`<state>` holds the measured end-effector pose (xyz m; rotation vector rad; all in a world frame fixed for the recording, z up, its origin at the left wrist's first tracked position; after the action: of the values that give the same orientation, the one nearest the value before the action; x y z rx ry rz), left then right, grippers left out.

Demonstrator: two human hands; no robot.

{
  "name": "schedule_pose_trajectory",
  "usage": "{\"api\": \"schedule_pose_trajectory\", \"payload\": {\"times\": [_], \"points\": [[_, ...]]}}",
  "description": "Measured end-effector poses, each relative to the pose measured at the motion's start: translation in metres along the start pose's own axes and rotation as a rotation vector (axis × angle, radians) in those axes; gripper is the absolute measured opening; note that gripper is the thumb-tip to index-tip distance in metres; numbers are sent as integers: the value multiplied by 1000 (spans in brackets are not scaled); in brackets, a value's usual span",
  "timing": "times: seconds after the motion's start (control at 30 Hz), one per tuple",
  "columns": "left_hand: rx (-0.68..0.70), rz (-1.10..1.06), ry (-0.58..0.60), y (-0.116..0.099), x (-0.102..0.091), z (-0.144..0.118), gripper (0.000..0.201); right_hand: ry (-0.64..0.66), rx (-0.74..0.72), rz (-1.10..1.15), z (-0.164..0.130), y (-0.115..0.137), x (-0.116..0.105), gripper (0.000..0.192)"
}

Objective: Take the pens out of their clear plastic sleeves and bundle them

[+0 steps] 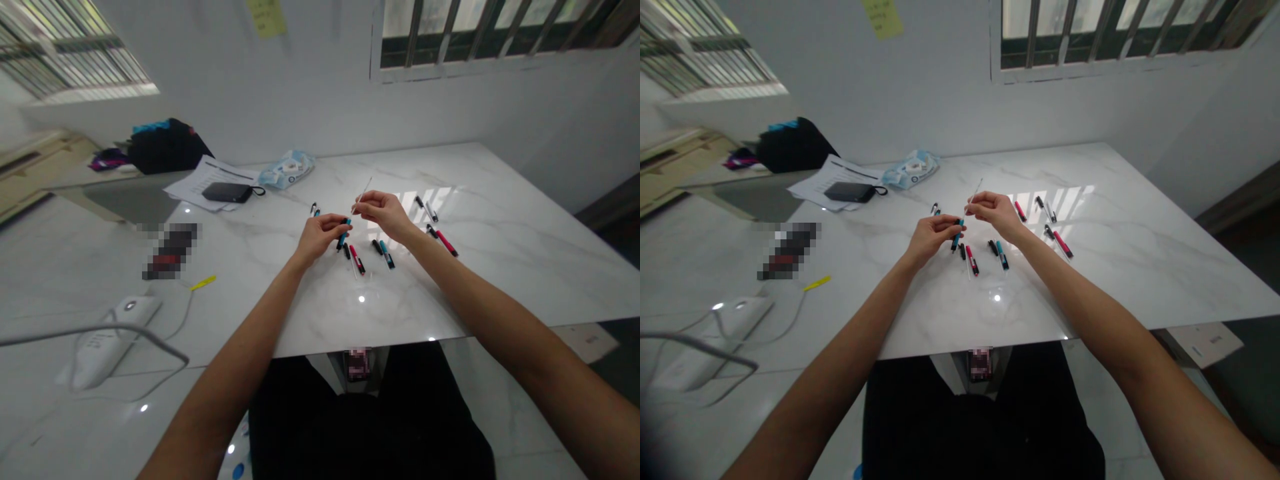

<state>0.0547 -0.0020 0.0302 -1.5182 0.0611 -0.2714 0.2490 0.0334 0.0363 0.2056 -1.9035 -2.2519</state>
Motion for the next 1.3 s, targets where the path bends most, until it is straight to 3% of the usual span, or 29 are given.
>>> {"api": "schedule_pose_trajectory", "payload": {"times": [0.1,0.17,0.37,0.47,0.73,0.97,1.1,1.3], "points": [[6,-8,10,1,1,0,58,82,-27,-139,-2,-1,7,46],[22,-39,-19,1,-2,2,58,67,-92,-227,0,1,4,47],[81,-168,-144,-7,-19,9,58,-265,-199,-530,10,2,-41,38],[70,-179,-161,-7,-22,9,57,-313,-203,-663,9,1,-49,31],[64,-217,-102,0,-16,10,53,-8,-263,-687,-6,-2,2,19],[71,-191,-192,-1,-26,13,47,49,-128,-898,17,-25,16,20],[73,-164,-197,1,-27,14,46,107,-143,-1077,34,-31,33,26],[81,-137,-200,1,-28,15,47,146,-160,-1182,44,-28,59,14]]}}
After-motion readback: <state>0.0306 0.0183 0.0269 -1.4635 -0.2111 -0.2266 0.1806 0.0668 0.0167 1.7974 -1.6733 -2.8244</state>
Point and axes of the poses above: each hand's wrist, its own z-axis towards the middle knuckle, its own x-axis out of the palm, y = z × x, the point moved 4 cm from there along z, towards the middle knuckle, and after that the axes turned 10 degrees about -z, right-handed, at the moved point
